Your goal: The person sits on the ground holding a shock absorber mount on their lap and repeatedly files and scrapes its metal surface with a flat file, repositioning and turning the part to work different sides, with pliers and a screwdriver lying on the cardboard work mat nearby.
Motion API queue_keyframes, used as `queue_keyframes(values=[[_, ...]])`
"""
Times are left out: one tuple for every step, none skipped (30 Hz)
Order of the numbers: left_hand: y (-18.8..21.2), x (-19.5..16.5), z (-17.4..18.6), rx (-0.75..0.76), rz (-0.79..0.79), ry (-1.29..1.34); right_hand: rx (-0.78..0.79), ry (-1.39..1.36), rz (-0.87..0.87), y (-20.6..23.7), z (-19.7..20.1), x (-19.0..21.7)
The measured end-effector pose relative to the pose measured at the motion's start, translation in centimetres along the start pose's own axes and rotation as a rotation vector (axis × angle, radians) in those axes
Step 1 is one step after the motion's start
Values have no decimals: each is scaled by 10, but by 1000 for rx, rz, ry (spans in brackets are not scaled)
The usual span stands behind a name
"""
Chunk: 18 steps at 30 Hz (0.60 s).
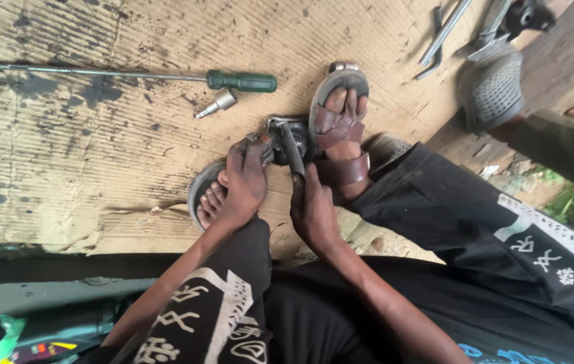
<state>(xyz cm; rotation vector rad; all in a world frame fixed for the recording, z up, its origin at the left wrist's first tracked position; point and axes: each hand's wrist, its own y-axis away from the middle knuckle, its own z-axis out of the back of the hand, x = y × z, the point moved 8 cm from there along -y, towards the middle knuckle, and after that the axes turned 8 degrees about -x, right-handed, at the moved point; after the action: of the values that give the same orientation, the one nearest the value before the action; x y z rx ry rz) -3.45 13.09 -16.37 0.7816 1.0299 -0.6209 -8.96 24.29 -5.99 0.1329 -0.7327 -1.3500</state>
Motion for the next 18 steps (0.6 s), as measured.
queue_keyframes(values=[[-7,-16,7,-22,-74,-45,4,-1,5,1,-2,-4],[-13,-13,9,28,123,19,7,-2,19,0,-4,-7],[-18,-13,9,79,310,89,15,2,61,-1,-5,-9],[-19,-15,9,140,499,159,25,5,96,-1,-6,-10],[-30,-32,12,200,384,13,45,6,130,0,-7,-10],[-39,-48,13,255,268,-133,55,29,147,1,-7,-11],[-46,-62,12,312,144,-275,58,54,164,1,-7,-10],[-51,-67,13,321,137,-318,61,81,184,3,-7,-8],[-55,-71,12,326,129,-358,66,104,177,3,-6,-7],[-56,-71,11,334,120,-396,69,128,167,3,-5,-5],[-55,-70,12,293,148,-327,72,152,147,2,-3,-3],[-53,-67,11,254,175,-258,46,59,51,1,2,-5],[-49,-62,11,209,201,-190,20,-35,-38,-1,7,-6],[-40,-50,6,242,307,-112,-3,-129,-120,-5,11,-8],[-30,-39,0,274,414,-33,-54,-127,-26,-10,20,3],[-18,-28,-6,308,525,48,-100,-125,65,-15,30,13],[-23,-38,0,195,279,-49,-141,-123,153,-18,37,23],[-23,-52,6,84,38,-147,-137,-139,204,-22,39,30]])
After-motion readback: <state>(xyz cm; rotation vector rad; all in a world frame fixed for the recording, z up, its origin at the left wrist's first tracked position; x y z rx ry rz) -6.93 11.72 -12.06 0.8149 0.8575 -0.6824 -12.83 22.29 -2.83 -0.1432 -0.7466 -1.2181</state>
